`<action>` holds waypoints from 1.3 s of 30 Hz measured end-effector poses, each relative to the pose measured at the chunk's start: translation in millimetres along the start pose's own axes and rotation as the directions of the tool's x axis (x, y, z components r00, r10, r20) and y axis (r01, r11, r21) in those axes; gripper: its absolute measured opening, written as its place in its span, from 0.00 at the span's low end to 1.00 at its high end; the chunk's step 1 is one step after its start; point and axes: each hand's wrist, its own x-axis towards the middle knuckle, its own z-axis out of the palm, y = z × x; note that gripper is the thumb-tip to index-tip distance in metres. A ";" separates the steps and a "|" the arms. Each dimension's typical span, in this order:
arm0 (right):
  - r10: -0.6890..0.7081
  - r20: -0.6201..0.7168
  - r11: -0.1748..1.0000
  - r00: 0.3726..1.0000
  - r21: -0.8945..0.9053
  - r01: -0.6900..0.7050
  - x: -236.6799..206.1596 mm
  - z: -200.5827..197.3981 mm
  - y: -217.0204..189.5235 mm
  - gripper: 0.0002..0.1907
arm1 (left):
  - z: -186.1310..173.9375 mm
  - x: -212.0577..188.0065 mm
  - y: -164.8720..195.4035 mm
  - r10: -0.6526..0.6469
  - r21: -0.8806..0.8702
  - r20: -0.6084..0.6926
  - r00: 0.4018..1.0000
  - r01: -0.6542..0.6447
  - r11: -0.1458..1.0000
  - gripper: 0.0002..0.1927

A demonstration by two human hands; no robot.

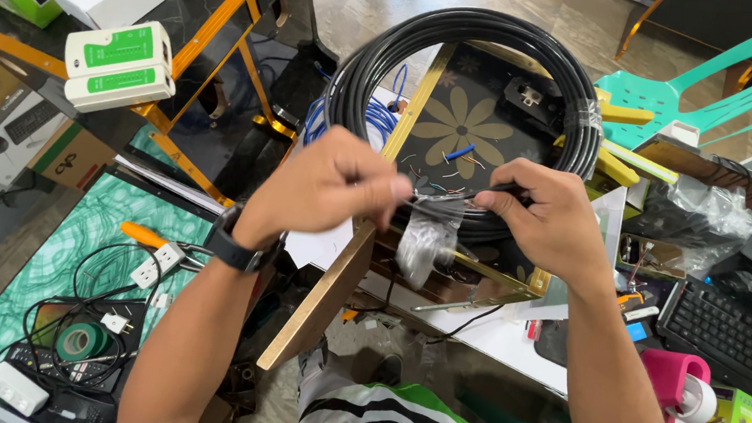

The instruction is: The person handles a coiled black network cable on a cluttered work desk, opens a green cable tester, and strips the end of the cable. They separate and straighten the colored inner wires, trim them, and use yellow-handled crimping pliers on the connector, then move to the computer desk and use the mouse and keyboard.

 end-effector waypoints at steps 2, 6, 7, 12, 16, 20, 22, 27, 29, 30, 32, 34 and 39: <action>0.010 -0.045 0.999 0.999 0.038 -0.008 -0.5 5.6 -0.2 0.08 | 1.5 2.9 -3.5 -0.010 0.055 -0.118 0.993 0.017 0.998 0.11; 0.052 -0.121 0.998 0.991 0.043 -0.047 1.1 15.1 -1.7 0.08 | 13.0 8.4 -5.7 0.163 0.171 -0.077 0.984 -0.148 0.974 0.08; 0.066 -0.126 0.998 0.990 0.024 -0.064 1.2 16.3 -2.2 0.08 | 16.0 7.2 -4.8 0.244 0.184 -0.023 0.969 -0.236 0.954 0.11; 0.100 -0.151 0.994 0.983 -0.035 -0.106 1.4 17.1 -3.8 0.08 | 30.3 -1.2 -4.0 0.358 0.305 -0.017 0.934 -0.336 0.891 0.18; 0.067 -0.145 0.993 0.987 -0.085 -0.079 -0.1 17.6 -3.8 0.10 | 35.4 2.3 -17.2 0.417 0.407 -0.084 0.905 -0.351 0.843 0.17; 0.010 -0.163 0.998 0.987 -0.059 -0.019 -3.3 19.4 -2.0 0.08 | 40.6 8.8 -25.5 0.316 0.309 -0.238 0.918 -0.237 0.921 0.14; -0.004 -0.170 0.998 0.985 -0.055 -0.005 -5.0 19.7 -0.3 0.08 | 42.8 14.2 -25.3 0.121 0.019 -0.352 0.928 -0.123 0.992 0.10; -0.055 -0.178 0.997 0.983 -0.057 0.045 -12.1 17.5 4.5 0.10 | 47.5 36.7 -24.2 -0.198 -0.116 -0.448 0.872 0.163 0.980 0.07; -0.083 -0.129 0.995 0.988 -0.058 0.076 -15.1 13.0 7.3 0.11 | 48.5 40.3 -26.7 -0.117 0.009 -0.478 0.871 0.138 0.990 0.09; -0.099 -0.107 0.994 0.989 -0.059 0.093 -16.1 9.6 9.3 0.11 | 49.8 42.7 -28.5 0.016 0.168 -0.475 0.880 0.073 0.983 0.08; -0.214 -0.039 0.972 0.976 0.095 0.217 -18.6 1.9 14.0 0.09 | 51.6 46.3 -32.7 0.119 0.317 -0.466 0.877 0.040 0.947 0.08; -0.246 -0.013 0.946 0.969 0.212 0.244 -21.5 -2.1 18.9 0.08 | 52.0 49.8 -35.6 0.066 0.310 -0.492 0.868 0.104 0.945 0.08; -0.111 -0.072 0.947 0.991 0.293 0.127 -25.0 -3.8 24.5 0.06 | 51.9 47.6 -27.8 -0.026 0.130 -0.275 0.961 0.064 0.989 0.09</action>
